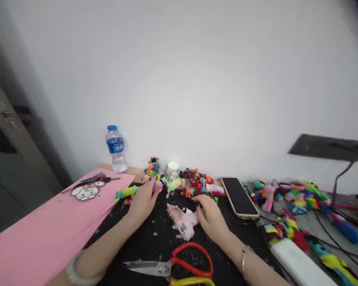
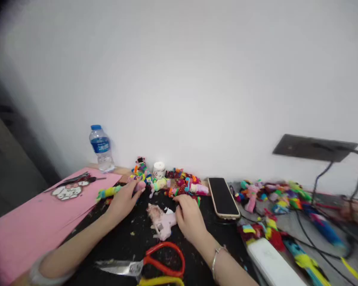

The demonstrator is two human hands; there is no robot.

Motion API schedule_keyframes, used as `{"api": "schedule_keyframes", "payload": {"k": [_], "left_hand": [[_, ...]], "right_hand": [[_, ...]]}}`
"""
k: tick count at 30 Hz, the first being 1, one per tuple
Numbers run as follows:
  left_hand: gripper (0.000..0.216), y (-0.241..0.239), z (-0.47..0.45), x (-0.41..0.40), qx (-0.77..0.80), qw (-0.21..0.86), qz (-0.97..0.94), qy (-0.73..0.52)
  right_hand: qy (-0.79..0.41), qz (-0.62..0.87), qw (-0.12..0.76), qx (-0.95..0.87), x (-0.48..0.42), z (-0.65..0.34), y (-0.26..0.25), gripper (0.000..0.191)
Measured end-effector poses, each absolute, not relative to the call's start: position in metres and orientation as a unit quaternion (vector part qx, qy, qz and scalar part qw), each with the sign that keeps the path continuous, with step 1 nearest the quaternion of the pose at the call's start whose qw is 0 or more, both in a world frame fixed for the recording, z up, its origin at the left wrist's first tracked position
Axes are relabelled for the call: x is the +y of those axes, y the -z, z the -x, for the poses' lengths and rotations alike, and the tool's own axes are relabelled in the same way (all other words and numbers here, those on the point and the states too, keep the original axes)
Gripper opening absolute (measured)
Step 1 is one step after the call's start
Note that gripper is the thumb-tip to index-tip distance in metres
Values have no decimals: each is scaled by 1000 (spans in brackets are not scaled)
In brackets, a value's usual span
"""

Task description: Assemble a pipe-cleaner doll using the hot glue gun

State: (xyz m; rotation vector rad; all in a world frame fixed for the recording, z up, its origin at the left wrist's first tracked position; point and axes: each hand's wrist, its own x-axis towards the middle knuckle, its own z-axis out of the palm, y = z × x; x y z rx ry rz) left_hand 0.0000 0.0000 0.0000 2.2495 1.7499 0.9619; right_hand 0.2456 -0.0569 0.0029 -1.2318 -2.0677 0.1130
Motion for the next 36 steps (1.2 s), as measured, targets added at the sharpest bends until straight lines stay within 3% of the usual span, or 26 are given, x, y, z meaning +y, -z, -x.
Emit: {"api": "schedule_keyframes", "payload": {"k": [15,28,36], "left_hand": [[17,-3,-4,-5,507,96,-779,-357],[23,-4,-11,-10,474,156,-752,-430],[24,-14,-20,-20,467,327,-627,-531]], "right_hand": [[-53,480,353,-802,-58,-245,-3,27],[-53,473,356,-804,-59,-245,-4,27],[-8,372,371,-851,-73,-236,-13,38]]}}
